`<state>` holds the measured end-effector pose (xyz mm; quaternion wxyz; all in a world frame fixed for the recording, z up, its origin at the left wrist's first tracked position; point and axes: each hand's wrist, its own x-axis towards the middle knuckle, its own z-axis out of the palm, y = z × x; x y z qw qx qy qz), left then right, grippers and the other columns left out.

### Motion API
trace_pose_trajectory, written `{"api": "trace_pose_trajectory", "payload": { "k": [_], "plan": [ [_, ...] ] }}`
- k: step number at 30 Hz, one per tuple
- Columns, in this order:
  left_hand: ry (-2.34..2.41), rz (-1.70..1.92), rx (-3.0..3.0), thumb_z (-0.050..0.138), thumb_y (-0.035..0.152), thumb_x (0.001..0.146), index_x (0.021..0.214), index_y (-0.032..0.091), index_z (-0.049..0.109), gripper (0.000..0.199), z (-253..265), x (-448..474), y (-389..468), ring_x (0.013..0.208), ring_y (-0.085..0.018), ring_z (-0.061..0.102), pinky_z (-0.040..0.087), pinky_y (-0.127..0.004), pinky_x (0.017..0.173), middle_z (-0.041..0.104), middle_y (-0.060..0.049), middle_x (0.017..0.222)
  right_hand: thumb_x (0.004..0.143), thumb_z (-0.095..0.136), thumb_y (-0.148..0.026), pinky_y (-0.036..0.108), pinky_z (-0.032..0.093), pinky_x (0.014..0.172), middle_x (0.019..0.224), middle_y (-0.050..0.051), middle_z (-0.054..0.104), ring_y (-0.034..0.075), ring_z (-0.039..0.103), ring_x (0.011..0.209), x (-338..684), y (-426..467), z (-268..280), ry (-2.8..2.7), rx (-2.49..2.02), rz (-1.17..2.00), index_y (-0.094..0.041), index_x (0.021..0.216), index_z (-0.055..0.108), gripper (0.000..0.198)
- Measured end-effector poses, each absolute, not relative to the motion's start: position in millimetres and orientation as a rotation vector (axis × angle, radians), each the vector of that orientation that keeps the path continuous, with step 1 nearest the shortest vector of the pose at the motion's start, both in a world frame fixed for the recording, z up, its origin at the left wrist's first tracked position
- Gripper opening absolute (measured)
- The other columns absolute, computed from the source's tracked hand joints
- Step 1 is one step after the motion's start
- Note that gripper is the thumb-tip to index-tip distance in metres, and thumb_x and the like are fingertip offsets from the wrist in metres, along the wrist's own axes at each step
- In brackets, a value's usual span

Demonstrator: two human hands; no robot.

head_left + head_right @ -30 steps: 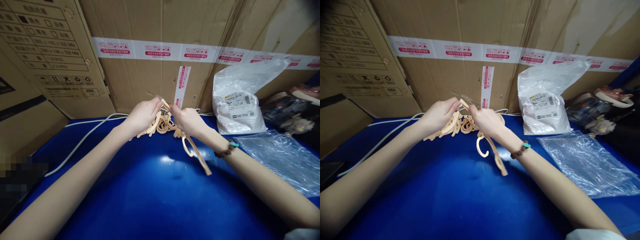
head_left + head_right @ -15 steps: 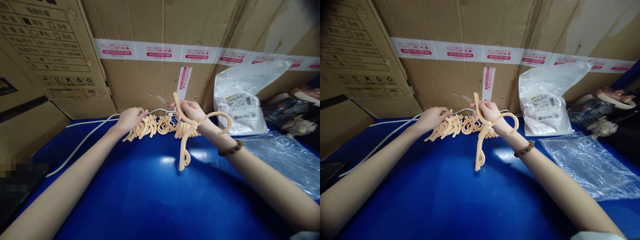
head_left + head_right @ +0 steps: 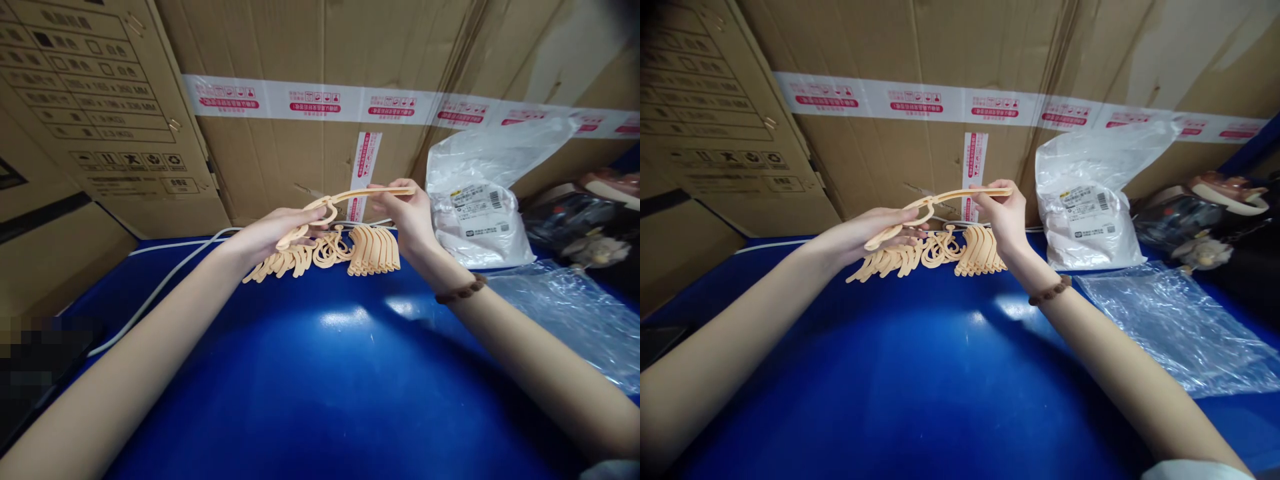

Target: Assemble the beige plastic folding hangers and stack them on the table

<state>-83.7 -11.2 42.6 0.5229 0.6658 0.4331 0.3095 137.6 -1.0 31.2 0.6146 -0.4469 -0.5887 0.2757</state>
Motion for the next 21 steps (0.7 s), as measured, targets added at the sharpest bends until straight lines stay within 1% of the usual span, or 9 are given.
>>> {"api": "trace_pose_trajectory", "payload": {
  "k": [3,6,9,12,14,16,17,19,21],
  "plan": [
    [1.085,0.810,1.522,0.054,0.027,0.092,0.119,0.017,0.061,0.029,45,-79,-14,0.106,-0.022,0.066,0.056,-0.029,0.089,0.065,-0.012,0.124,0.077,0.060,-0.024,0.034,0.050,0.087,0.100,0.006,0.069,0.018,0.066,0.096,146,1,32,-1.747,-1.021,0.402,-0.022,0.093,0.048,0.021],
    [1.065,0.785,1.524,0.054,0.019,0.091,0.125,0.016,0.057,0.034,50,-75,-18,0.107,-0.025,0.066,0.058,-0.030,0.087,0.064,-0.014,0.126,0.082,0.060,-0.024,0.033,0.048,0.080,0.095,0.005,0.070,0.017,0.066,0.084,147,-2,33,-2.052,-1.117,0.097,-0.019,0.104,0.057,0.023],
    [0.893,0.718,1.416,0.057,0.016,0.089,0.135,0.018,0.047,0.047,54,-73,-24,0.104,-0.025,0.068,0.061,-0.026,0.073,0.059,-0.016,0.132,0.089,0.055,-0.026,0.030,0.044,0.068,0.093,0.005,0.071,0.018,0.065,0.079,141,-8,32,-2.147,-1.280,-0.179,-0.017,0.114,0.057,0.026],
    [0.786,0.689,1.295,0.062,0.013,0.084,0.135,0.018,0.045,0.054,55,-72,-27,0.092,-0.019,0.070,0.055,-0.014,0.054,0.058,-0.015,0.133,0.096,0.047,-0.032,0.028,0.036,0.060,0.091,0.007,0.071,0.019,0.065,0.078,135,-12,32,-2.187,-1.350,-0.426,-0.017,0.107,0.061,0.024],
    [0.751,0.692,1.236,0.063,0.009,0.082,0.129,0.018,0.052,0.049,55,-72,-27,0.070,-0.009,0.068,0.047,-0.009,0.041,0.063,-0.013,0.125,0.099,0.040,-0.035,0.028,0.032,0.057,0.089,0.007,0.071,0.018,0.063,0.076,134,-14,32,-2.231,-1.332,-0.548,-0.017,0.101,0.063,0.030],
    [0.744,0.679,1.187,0.061,0.005,0.081,0.119,0.017,0.060,0.040,54,-72,-26,0.048,-0.001,0.053,0.035,-0.007,0.031,0.068,-0.010,0.108,0.101,0.035,-0.034,0.028,0.028,0.055,0.087,0.008,0.070,0.017,0.061,0.070,134,-15,33,-2.279,-1.327,-0.620,-0.016,0.098,0.063,0.033],
    [0.753,0.669,1.171,0.059,0.004,0.080,0.115,0.016,0.063,0.037,54,-72,-26,0.042,0.001,0.044,0.029,-0.007,0.028,0.068,-0.007,0.097,0.100,0.035,-0.033,0.029,0.026,0.054,0.085,0.008,0.070,0.017,0.060,0.067,134,-16,33,-2.303,-1.346,-0.635,-0.016,0.099,0.063,0.033],
    [0.794,0.651,1.163,0.059,0.001,0.078,0.110,0.016,0.065,0.036,53,-71,-26,0.038,0.001,0.036,0.023,-0.008,0.027,0.063,-0.003,0.081,0.100,0.035,-0.033,0.029,0.023,0.053,0.078,0.008,0.068,0.016,0.057,0.061,134,-17,33,-2.337,-1.408,-0.594,-0.015,0.101,0.063,0.033],
    [0.845,0.634,1.196,0.060,0.001,0.075,0.111,0.017,0.064,0.039,52,-70,-26,0.039,0.000,0.035,0.022,-0.009,0.028,0.057,0.000,0.071,0.099,0.034,-0.034,0.028,0.025,0.053,0.073,0.007,0.066,0.015,0.054,0.058,133,-16,33,-2.355,-1.422,-0.410,-0.015,0.100,0.064,0.035]
  ]
}}
